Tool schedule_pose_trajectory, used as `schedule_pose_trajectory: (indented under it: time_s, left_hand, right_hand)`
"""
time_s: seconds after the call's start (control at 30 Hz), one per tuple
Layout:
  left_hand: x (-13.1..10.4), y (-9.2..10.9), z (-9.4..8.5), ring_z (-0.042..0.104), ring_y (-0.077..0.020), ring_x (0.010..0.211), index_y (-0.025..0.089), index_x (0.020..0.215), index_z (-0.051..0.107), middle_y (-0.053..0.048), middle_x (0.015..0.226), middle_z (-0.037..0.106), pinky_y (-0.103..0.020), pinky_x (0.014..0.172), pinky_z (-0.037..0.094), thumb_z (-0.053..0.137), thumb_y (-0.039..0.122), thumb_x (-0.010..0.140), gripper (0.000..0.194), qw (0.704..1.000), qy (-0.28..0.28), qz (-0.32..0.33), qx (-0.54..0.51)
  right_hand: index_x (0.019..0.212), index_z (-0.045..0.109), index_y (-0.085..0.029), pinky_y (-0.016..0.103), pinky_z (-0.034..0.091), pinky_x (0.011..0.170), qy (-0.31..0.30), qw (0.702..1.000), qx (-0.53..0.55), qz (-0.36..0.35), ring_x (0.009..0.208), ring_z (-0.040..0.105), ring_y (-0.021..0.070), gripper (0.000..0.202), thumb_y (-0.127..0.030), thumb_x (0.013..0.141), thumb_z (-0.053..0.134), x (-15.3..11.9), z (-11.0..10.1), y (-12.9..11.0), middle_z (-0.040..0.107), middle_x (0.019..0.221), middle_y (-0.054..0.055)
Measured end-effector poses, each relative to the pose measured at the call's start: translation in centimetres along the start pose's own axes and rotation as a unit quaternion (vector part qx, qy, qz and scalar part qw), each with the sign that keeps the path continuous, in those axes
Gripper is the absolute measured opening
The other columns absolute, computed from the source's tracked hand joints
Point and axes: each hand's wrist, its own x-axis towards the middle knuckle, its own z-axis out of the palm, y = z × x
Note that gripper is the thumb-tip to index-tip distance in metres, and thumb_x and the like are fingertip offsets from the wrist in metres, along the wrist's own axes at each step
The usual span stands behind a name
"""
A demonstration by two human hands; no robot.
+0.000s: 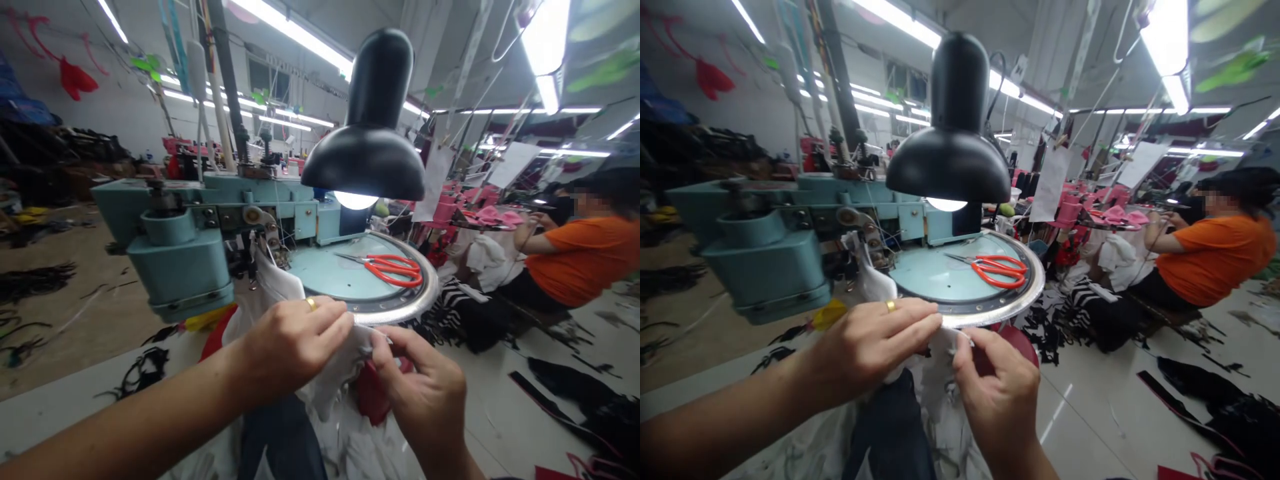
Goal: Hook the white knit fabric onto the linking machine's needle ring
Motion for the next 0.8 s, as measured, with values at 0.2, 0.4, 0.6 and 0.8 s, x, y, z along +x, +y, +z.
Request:
schedule_pose_trajectory:
  time_s: [0.2, 0.4, 0.6, 0.8]
  left_hand:
    - [-0.46, -0.52, 0.45, 0.070, -0.0147, 0.086, 0.014, 0.094, 0.068, -0.006, 0.096, 0.074, -0.023, 0.076, 0.057, 0.061, 0.011, 0.089, 0.009, 0.991, 0.030, -0.067, -0.109]
    - [-0.96, -0.54, 0.71, 0.071, -0.0152, 0.088, 0.014, 0.098, 0.067, -0.008, 0.097, 0.075, -0.023, 0.074, 0.056, 0.055, 0.010, 0.092, 0.013, 0.994, 0.062, -0.036, -0.087]
    - [-0.99, -0.88, 0.74, 0.070, -0.0153, 0.087, 0.013, 0.099, 0.067, -0.008, 0.099, 0.074, -0.023, 0.073, 0.056, 0.057, 0.013, 0.093, 0.012, 0.994, 0.042, -0.030, -0.097]
    - [-0.99, -0.75, 0.81, 0.071, -0.0172, 0.088, 0.013, 0.098, 0.067, -0.009, 0.097, 0.074, -0.025, 0.075, 0.058, 0.056, 0.012, 0.093, 0.012, 0.995, 0.053, -0.022, -0.082]
  right_hand:
    - [0.084, 0.071, -0.023, 0.018, 0.050, 0.058, -0.011, 0.998, 0.003, -0.066, 0.055, 0.063, 0.0079, 0.010, -0.014, 0.082, 0.068, -0.51, -0.14, 0.08, 0.072, 0.071, -0.006]
    - [0.086, 0.071, -0.020, 0.019, 0.050, 0.063, -0.006, 0.996, 0.000, -0.084, 0.062, 0.064, 0.0086, 0.010, -0.011, 0.083, 0.067, -0.82, -0.24, 0.58, 0.072, 0.074, -0.003]
    - [0.091, 0.074, -0.020, 0.016, 0.051, 0.058, -0.002, 0.998, -0.004, -0.060, 0.055, 0.064, 0.0074, 0.009, -0.019, 0.082, 0.072, -0.41, 0.17, 0.04, 0.073, 0.071, -0.004]
    - [0.086, 0.073, -0.021, 0.019, 0.050, 0.058, -0.012, 0.997, 0.007, -0.080, 0.055, 0.062, 0.0081, 0.007, -0.015, 0.084, 0.070, -0.48, 0.09, -0.12, 0.073, 0.072, -0.003]
